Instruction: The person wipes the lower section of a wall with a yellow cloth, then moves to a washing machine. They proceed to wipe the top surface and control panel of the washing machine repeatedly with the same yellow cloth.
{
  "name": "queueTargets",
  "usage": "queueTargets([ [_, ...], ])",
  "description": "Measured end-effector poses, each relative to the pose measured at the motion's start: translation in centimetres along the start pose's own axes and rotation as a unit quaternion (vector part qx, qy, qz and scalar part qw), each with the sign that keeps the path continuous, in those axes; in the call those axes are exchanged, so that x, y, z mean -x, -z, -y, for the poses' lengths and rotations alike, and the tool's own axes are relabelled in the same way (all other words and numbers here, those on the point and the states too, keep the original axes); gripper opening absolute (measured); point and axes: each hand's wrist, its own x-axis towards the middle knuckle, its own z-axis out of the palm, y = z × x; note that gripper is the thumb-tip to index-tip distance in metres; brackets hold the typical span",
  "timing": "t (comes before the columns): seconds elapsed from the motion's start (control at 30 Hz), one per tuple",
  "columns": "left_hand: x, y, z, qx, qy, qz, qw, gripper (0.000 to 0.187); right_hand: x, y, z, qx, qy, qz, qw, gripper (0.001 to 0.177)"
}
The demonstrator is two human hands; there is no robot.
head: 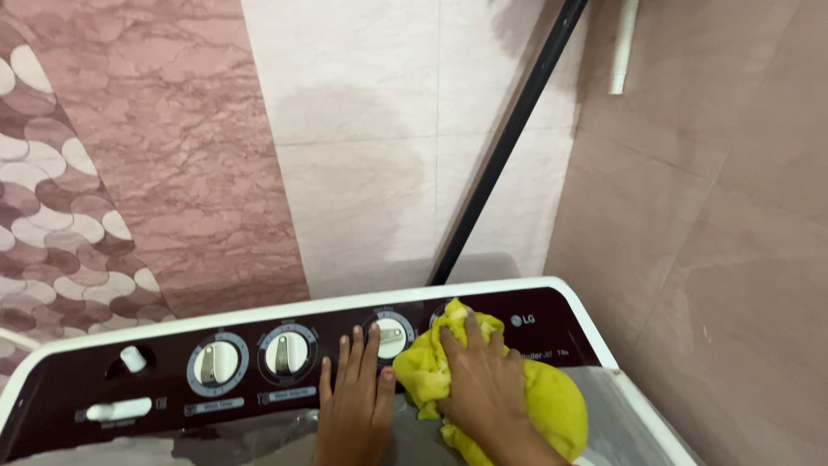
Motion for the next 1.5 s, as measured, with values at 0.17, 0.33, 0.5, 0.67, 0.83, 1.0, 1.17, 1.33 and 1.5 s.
queueTargets([
  [0.17, 0.2, 0.4, -0.2, 0.032, 0.008, 0.0, 0.999, 0.063, -0.6, -0.1, 0.2, 0.014, 0.014, -0.034, 0.999, 0.089],
  [0.33, 0.1, 0.5, 0.0, 0.041, 0.01, -0.002, 0.999, 0.064, 1.3, -1.0, -0.5, 0.004, -0.001, -0.019, 1.0, 0.082],
  [0.5, -0.9, -0.2, 0.6, 0.024, 0.024, 0.014, 0.999, 0.063, -1.0, -0.5, 0.3, -0.017, -0.008, -0.093, 0.996, 0.104],
  [0.67, 0.3, 0.6, -0.4, 0.045, 0.006, -0.025, 0.999, 0.061, -1.5, -0.6, 0.3, 0.005, 0.004, -0.047, 0.999, 0.094],
  [0.83, 0.6, 1.9, -1.1, 0.07, 0.014, 0.001, 0.997, 0.06, 1.0, -1.0, -0.7, 0.018, 0.026, -0.087, 0.996, 0.086],
  [1.0, 0.3, 2.3, -1.4, 0.052, 0.013, 0.004, 0.999, 0.061, -0.9, -0.1, 0.8, 0.036, 0.0, -0.058, 0.998, 0.091],
  [1.17, 0.7, 2.5, -1.9, 0.06, 0.016, -0.005, 0.998, 0.061, -0.4, -0.7, 0.0, 0.048, 0.035, -0.085, 0.995, 0.091],
  [1.33, 0.6, 2.6, -1.8, 0.063, 0.023, 0.009, 0.998, 0.06, 1.3, -1.0, -0.3, 0.043, 0.008, -0.049, 0.998, 0.084],
  [1.5, 0.2, 2.1, -1.6, 0.048, 0.019, 0.0, 0.999, 0.059, -0.7, -0.3, 0.9, 0.036, -0.006, -0.075, 0.997, 0.086],
])
